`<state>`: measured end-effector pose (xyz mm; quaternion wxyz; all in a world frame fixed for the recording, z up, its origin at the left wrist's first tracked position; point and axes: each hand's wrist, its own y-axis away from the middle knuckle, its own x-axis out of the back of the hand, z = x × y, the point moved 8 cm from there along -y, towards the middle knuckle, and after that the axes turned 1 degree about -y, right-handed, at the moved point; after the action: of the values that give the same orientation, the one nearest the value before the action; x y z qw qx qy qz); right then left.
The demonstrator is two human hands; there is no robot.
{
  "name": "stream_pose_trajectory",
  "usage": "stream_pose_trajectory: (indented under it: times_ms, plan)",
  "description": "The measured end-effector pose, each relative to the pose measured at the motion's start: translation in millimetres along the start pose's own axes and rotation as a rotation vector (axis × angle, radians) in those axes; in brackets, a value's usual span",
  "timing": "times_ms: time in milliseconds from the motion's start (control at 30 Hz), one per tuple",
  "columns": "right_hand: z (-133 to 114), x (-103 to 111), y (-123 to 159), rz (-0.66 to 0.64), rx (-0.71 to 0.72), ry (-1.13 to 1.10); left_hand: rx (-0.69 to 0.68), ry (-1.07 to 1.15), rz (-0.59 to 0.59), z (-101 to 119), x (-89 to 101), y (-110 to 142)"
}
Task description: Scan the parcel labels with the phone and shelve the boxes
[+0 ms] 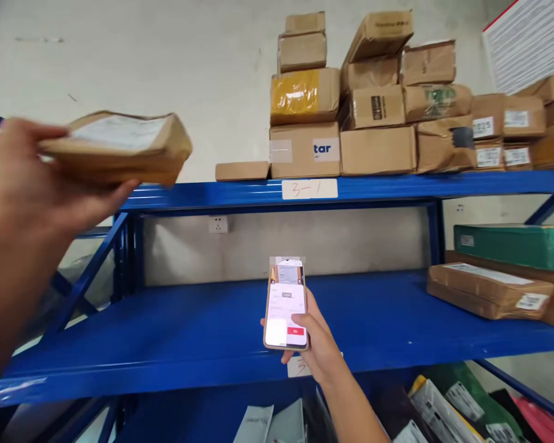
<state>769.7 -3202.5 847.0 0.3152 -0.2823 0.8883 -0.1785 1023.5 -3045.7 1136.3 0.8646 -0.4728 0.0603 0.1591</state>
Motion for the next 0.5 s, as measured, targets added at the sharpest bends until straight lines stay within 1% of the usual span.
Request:
stream_pose_trajectory:
  times_ms: [67,133,200,267,333,400,433,467,500]
  plan:
    - [3.2,7.1,-1.9,0.021,-0.009,-0.009,0.045,0.063,0.033,-4.7,-39.1,-37.7]
    - [9.9,14.2,-0.1,0.052,-0.021,-0.020,0.098,0.066,0.063,-19.0,-69.4,-70.6]
    - [16.3,22.2,4.6,0.087,-0.031,-0.019,0.153,0.040,0.043,-37.2,-94.4,-95.8]
    - [21.0,31.1,10.8,0.112,-0.044,-0.001,0.215,-0.035,-0.011,-54.3,-113.1,-112.5]
    - [22.7,40.4,16.9,0.127,-0.051,0.013,0.275,-0.141,-0.046,-67.8,-121.9,-122.6]
    - [21.6,49.6,21.7,0.143,-0.042,0.017,0.337,-0.265,-0.041,-78.4,-120.7,-129.4]
    - [20.2,53.8,23.4,0.153,-0.030,0.015,0.361,-0.336,-0.015,-82.7,-116.5,-132.5]
    - [18.8,57.5,24.7,0.165,-0.019,0.013,0.353,-0.411,0.004,-84.7,-112.7,-136.3]
    - [17.6,60.6,25.6,0.177,-0.012,0.010,0.311,-0.479,0.006,-85.0,-110.6,-140.8]
